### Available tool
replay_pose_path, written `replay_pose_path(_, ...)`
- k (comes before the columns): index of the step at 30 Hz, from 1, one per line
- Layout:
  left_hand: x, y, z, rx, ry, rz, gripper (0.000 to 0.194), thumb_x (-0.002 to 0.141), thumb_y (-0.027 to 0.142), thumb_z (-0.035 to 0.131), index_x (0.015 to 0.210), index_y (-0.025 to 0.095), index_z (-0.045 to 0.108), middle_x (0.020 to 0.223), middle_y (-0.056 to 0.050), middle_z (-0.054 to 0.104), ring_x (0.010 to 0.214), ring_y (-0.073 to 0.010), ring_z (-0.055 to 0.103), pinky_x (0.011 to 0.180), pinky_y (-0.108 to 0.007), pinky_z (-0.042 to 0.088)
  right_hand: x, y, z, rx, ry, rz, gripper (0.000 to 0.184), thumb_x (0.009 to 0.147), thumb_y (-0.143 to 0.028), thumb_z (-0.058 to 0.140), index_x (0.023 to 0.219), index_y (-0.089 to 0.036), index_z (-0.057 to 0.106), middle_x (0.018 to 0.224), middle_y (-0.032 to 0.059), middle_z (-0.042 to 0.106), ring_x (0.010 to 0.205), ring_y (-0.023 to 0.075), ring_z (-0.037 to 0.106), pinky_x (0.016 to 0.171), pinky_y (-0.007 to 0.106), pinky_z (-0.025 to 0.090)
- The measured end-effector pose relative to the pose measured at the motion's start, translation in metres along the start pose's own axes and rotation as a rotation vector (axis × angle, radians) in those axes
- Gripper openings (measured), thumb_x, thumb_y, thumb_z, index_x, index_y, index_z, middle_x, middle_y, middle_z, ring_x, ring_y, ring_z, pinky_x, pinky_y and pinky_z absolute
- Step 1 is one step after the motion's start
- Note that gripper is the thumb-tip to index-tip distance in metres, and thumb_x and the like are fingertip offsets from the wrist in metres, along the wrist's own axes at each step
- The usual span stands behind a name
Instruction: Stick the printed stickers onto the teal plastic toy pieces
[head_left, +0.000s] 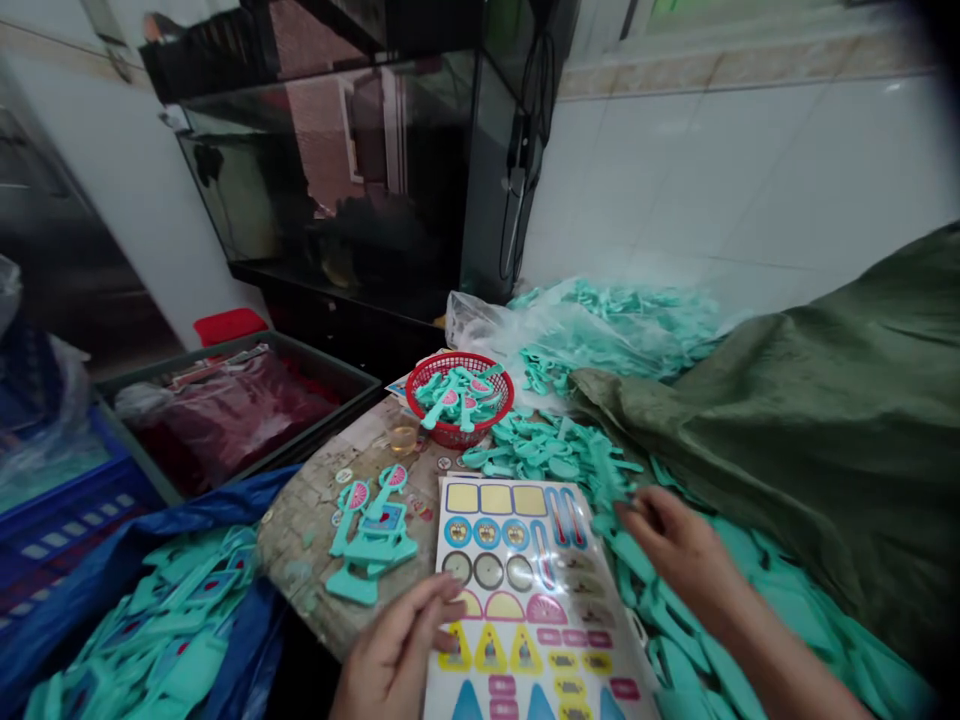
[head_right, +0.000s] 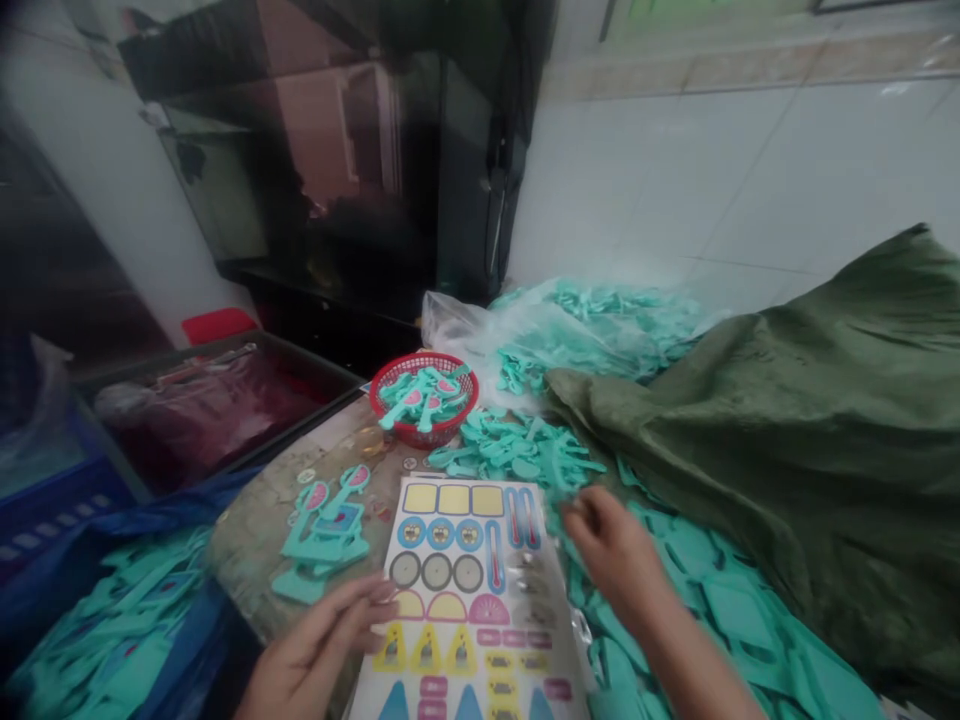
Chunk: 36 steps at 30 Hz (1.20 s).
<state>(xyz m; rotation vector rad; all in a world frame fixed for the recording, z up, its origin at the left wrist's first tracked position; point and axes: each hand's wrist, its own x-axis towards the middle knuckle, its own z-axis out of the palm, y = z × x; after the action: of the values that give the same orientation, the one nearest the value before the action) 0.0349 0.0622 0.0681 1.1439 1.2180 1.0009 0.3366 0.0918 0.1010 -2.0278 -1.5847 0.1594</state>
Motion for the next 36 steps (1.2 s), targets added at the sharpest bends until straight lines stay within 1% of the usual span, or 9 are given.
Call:
replay_pose_path(3,-0.007,-0.001,0.022,-0.253,-0.148,-0.056,0.046,0.074,0.045,0.066,0.114,0.024,0.064,0.124,-0.008,0.062,0.115,-0.0278,0.056,0.098,-0.036,0.046,-0.05,-0.055,0.029,0.121,-0.149,-0.133,0.013,0.079,-0.032,0.043,0.07,-0.024,0.049,0.056,-0.0032,0.051,0.05,0.0143,0.048,0.046,0.023,0.036)
replay_pose_path(5,-0.01,-0.004,0.025,-0.314,-0.212,-0.104,0.054,0.075,0.047,0.064,0.123,0.024,0.057,0.137,-0.007,0.05,0.128,-0.0275,0.042,0.108,-0.04,0.033,-0.079,-0.082,0.051,0.134,-0.192,-0.224,0.011,0.075,-0.022,0.043,0.079,-0.024,0.053,0.073,0.0011,0.059,0.064,0.0167,0.058,0.056,0.025,0.043)
replay_pose_path(8,-0.014,-0.011,0.017,-0.294,-0.142,-0.204,0.055,0.075,0.051,0.062,0.122,0.025,0.057,0.142,-0.006,0.043,0.135,-0.0277,0.031,0.112,-0.044,0.025,-0.105,-0.102,0.073,0.112,-0.312,-0.266,0.029,0.071,-0.015,0.045,0.096,-0.022,0.057,0.091,0.0063,0.061,0.076,0.0195,0.062,0.064,0.027,0.047)
replay_pose_path(11,-0.015,-0.017,0.009,-0.335,-0.104,-0.259,0.047,0.074,0.046,0.065,0.115,0.022,0.063,0.133,-0.009,0.054,0.13,-0.0284,0.039,0.11,-0.042,0.029,-0.118,-0.107,0.077,0.175,-0.471,-0.328,0.032,0.072,-0.016,0.048,0.101,-0.022,0.061,0.097,0.0079,0.061,0.077,0.0193,0.062,0.064,0.027,0.048)
replay_pose_path(15,-0.015,-0.016,0.006,-0.566,-0.141,-0.315,0.033,0.078,0.04,0.063,0.104,0.019,0.065,0.112,-0.009,0.068,0.113,-0.0268,0.057,0.099,-0.041,0.043,-0.122,-0.102,0.059,0.446,-0.593,-0.331,0.012,0.075,-0.027,0.058,0.083,-0.024,0.066,0.087,0.0025,0.06,0.072,0.0147,0.059,0.062,0.022,0.046)
replay_pose_path(20,-0.016,-0.012,0.003,-0.715,-0.113,-0.361,0.029,0.078,0.033,0.066,0.102,0.017,0.061,0.104,-0.008,0.07,0.103,-0.0261,0.063,0.094,-0.042,0.048,-0.094,-0.063,0.032,0.379,-0.444,-0.099,0.036,0.091,-0.04,0.032,0.079,-0.02,0.06,0.079,0.003,0.058,0.077,0.0168,0.058,0.072,0.027,0.045)
replay_pose_path(22,-0.016,-0.015,0.007,-0.726,-0.164,-0.393,0.029,0.078,0.03,0.066,0.103,0.017,0.061,0.104,-0.007,0.069,0.102,-0.0267,0.064,0.094,-0.042,0.049,-0.079,-0.044,0.031,0.252,-0.38,-0.111,0.035,0.091,-0.039,0.033,0.079,-0.02,0.06,0.082,0.0043,0.059,0.081,0.0181,0.057,0.075,0.029,0.045)
replay_pose_path(26,-0.014,-0.022,0.019,-0.709,-0.185,-0.457,0.029,0.078,0.026,0.066,0.104,0.015,0.058,0.098,-0.007,0.069,0.094,-0.0242,0.067,0.09,-0.041,0.051,-0.062,-0.019,0.042,0.105,-0.355,-0.123,0.023,0.088,-0.035,0.04,0.079,-0.02,0.056,0.075,0.0019,0.059,0.068,0.0171,0.055,0.062,0.028,0.043)
replay_pose_path(36,-0.007,-0.016,0.021,-0.613,-0.206,-0.506,0.038,0.08,0.027,0.062,0.115,0.014,0.053,0.094,-0.008,0.068,0.092,-0.0223,0.067,0.09,-0.04,0.05,-0.054,-0.014,0.046,0.107,-0.418,-0.144,0.019,0.083,-0.034,0.044,0.07,-0.022,0.052,0.066,-0.0011,0.056,0.06,0.0152,0.05,0.056,0.026,0.038)
